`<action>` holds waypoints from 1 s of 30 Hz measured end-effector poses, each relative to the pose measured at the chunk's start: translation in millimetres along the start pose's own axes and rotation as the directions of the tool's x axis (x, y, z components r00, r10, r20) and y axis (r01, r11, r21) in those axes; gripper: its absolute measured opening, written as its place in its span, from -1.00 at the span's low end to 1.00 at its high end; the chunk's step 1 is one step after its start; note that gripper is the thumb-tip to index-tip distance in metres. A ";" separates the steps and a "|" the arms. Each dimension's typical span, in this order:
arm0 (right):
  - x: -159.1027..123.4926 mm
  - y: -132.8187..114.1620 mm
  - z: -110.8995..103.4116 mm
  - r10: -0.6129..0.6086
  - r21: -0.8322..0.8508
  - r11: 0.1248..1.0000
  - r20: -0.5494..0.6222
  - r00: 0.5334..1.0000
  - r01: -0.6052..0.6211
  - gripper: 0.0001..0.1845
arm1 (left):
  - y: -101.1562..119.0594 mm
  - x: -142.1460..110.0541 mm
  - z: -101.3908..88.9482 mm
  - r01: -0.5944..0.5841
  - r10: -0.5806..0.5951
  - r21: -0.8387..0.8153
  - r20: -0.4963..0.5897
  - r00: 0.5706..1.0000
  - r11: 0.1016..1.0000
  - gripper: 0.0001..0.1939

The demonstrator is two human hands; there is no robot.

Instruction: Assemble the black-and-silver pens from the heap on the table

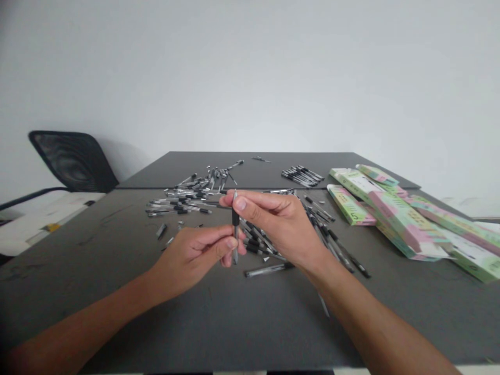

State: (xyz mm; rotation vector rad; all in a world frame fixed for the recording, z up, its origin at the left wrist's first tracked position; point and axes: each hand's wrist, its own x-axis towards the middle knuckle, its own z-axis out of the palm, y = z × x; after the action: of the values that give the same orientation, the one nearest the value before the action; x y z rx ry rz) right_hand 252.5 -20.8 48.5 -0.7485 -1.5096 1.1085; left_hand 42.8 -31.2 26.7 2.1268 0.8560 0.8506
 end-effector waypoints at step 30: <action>4.0 9.1 -2.7 -0.024 -0.067 0.998 -0.089 0.996 0.019 -0.81 | -7.1 1.9 2.0 0.018 -0.018 -0.243 0.005 1.000 0.970 -0.72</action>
State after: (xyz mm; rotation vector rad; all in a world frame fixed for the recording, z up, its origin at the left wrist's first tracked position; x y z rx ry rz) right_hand 253.3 -13.1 41.6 -0.8151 -1.4811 1.0000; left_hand 43.2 -26.6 20.7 1.9029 0.7280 0.8949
